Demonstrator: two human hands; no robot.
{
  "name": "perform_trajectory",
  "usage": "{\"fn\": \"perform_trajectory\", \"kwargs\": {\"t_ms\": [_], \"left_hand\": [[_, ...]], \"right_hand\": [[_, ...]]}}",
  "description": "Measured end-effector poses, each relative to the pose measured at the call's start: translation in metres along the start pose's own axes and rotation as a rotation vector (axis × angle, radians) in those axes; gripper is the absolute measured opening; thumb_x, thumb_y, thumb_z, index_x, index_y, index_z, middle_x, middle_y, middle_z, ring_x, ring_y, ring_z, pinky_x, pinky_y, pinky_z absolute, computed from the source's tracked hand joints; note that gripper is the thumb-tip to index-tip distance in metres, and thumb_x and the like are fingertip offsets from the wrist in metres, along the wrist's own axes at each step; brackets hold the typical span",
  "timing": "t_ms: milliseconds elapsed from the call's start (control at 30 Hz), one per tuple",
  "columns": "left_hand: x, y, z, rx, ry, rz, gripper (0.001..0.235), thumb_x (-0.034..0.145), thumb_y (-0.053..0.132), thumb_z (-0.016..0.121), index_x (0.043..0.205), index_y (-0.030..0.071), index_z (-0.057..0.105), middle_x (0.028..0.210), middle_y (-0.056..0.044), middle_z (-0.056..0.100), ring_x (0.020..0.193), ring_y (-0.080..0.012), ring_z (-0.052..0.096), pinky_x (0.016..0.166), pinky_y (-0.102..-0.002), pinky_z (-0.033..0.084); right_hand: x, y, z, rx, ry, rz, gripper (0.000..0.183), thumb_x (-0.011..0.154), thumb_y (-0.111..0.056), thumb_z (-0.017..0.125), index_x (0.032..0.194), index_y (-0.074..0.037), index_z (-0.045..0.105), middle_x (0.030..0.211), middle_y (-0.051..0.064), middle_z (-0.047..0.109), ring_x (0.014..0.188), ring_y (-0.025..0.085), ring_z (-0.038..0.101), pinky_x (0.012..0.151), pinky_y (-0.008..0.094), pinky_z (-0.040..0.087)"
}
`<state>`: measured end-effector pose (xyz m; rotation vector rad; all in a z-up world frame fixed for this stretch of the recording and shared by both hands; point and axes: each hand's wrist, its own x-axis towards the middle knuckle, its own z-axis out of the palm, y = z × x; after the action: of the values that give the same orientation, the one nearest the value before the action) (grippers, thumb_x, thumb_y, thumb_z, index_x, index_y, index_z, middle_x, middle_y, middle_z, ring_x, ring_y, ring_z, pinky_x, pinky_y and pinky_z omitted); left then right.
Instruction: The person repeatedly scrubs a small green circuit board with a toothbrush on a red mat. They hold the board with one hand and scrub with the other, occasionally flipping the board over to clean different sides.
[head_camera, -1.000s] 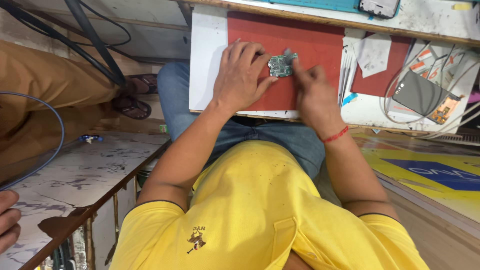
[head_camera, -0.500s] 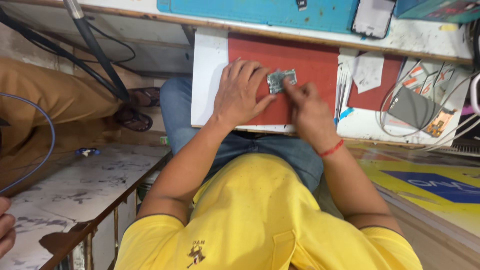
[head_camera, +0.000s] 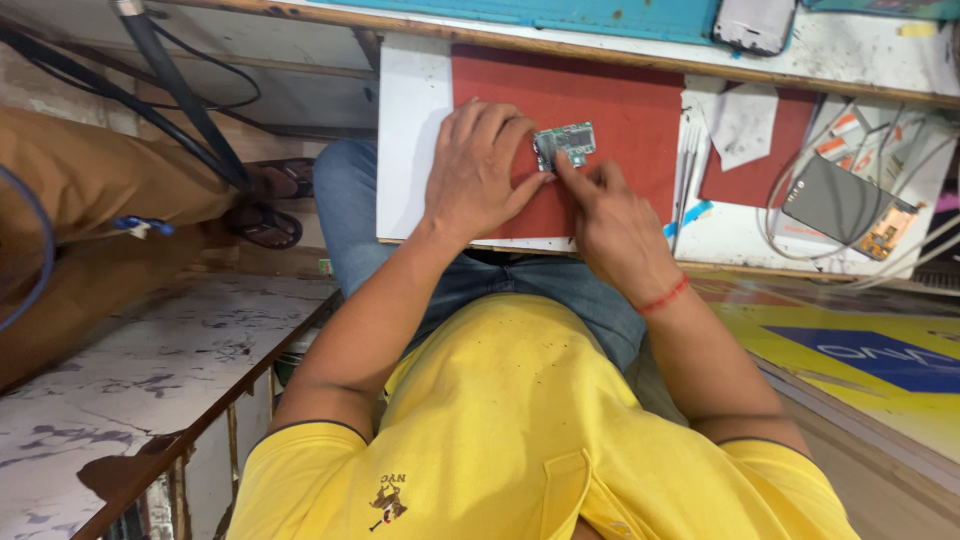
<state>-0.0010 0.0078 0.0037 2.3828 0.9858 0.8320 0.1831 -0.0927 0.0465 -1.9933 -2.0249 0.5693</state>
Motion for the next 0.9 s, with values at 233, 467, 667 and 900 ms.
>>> {"fn": "perform_trajectory", "kwargs": {"t_ms": [233,467,667,900], "left_hand": [[0.001,-0.003,0.004,0.017,-0.023,0.002,0.054,0.077,0.034,0.088,0.119,0.008,0.065,0.121,-0.007,0.058,0.119,-0.0313,0.052,0.105,-0.05,0.039],[0.003,-0.002,-0.004,0.008,0.003,0.006,0.052,0.078,0.039,0.085,0.118,0.009,0.067,0.12,-0.009,0.058,0.121,-0.0335,0.052,0.105,-0.051,0.04],[0.004,0.001,-0.005,0.024,0.012,0.021,0.047,0.079,0.039,0.083,0.114,0.01,0.068,0.12,-0.007,0.059,0.121,-0.0321,0.053,0.102,-0.05,0.041],[-0.001,0.001,-0.001,0.036,-0.035,0.002,0.048,0.083,0.043,0.082,0.116,0.011,0.07,0.119,-0.006,0.059,0.117,-0.0292,0.053,0.101,-0.049,0.041]], "right_hand": [[0.012,0.0,0.009,0.071,0.025,0.018,0.047,0.098,-0.002,0.058,0.143,-0.011,0.061,0.105,0.021,0.061,0.081,0.044,0.065,0.068,0.053,0.052],[-0.014,0.004,-0.01,0.924,-0.138,0.208,0.048,0.104,-0.008,0.05,0.152,-0.008,0.053,0.094,0.007,0.05,0.057,0.016,0.049,0.051,0.032,0.043],[0.001,0.011,0.006,1.833,-0.148,0.369,0.048,0.105,-0.011,0.049,0.152,-0.008,0.046,0.094,0.003,0.054,0.053,0.006,0.048,0.047,0.023,0.039],[-0.021,-0.024,-0.073,1.604,-0.117,-0.04,0.029,0.11,-0.012,0.051,0.133,0.004,0.059,0.098,0.007,0.055,0.066,0.012,0.05,0.057,0.027,0.041]]}}
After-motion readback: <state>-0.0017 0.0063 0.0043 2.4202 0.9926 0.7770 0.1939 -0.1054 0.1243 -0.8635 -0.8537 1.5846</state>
